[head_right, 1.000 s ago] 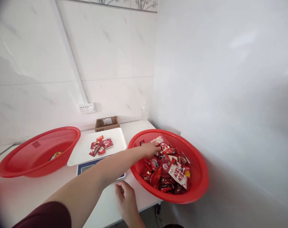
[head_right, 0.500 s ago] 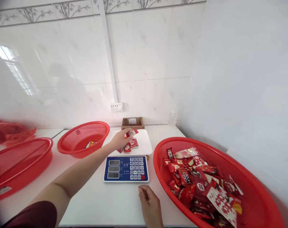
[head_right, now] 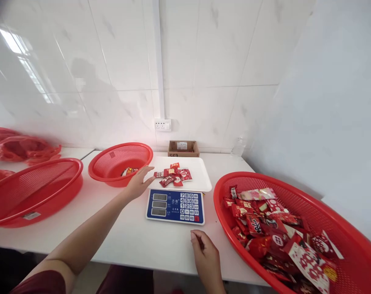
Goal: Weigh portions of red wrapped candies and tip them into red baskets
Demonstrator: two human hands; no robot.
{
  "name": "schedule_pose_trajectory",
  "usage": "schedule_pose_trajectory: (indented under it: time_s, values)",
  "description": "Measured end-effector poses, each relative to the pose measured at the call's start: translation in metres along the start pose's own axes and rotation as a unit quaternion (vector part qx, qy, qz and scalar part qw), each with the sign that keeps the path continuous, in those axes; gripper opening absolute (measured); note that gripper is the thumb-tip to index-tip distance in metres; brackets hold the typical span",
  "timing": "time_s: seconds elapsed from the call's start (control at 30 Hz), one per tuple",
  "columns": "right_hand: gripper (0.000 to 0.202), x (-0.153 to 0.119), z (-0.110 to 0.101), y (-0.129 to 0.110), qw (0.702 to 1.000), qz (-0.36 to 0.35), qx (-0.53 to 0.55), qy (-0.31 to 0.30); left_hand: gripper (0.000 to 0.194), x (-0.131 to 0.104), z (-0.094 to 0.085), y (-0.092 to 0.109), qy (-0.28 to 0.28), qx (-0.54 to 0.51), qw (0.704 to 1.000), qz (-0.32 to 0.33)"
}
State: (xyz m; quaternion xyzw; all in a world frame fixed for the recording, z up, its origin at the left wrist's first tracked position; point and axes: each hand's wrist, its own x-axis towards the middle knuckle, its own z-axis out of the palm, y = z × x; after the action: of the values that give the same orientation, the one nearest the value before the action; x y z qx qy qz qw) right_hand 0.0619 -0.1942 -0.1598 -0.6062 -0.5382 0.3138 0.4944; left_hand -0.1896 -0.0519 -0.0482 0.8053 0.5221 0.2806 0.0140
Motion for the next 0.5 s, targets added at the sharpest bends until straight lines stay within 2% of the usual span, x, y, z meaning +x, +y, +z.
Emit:
schedule_pose_trajectory:
  time_s: [0.17,0.3,0.37,0.5]
  values:
    - [0.036,0.0,0.0,0.001,0.999,0.005,-0.039,-0.012,0.039,-0.022,-0.017,-0.029,0.036,0.074,0.994,-0.074]
    - [0.036,-0.001,0.0,0.001,0.999,0.013,-0.046,-0.016,0.044,-0.02,-0.043,-0.07,0.033,0.146,0.972,-0.18]
    - [0.036,-0.002,0.0,-0.001,0.999,0.015,-0.043,-0.015,0.054,-0.015,-0.059,-0.096,0.008,0.177,0.955,-0.237]
    - [0.037,-0.002,0.0,-0.004,0.999,0.022,-0.033,-0.015,0.081,-0.013,-0.096,-0.14,-0.085,0.212,0.921,-0.316]
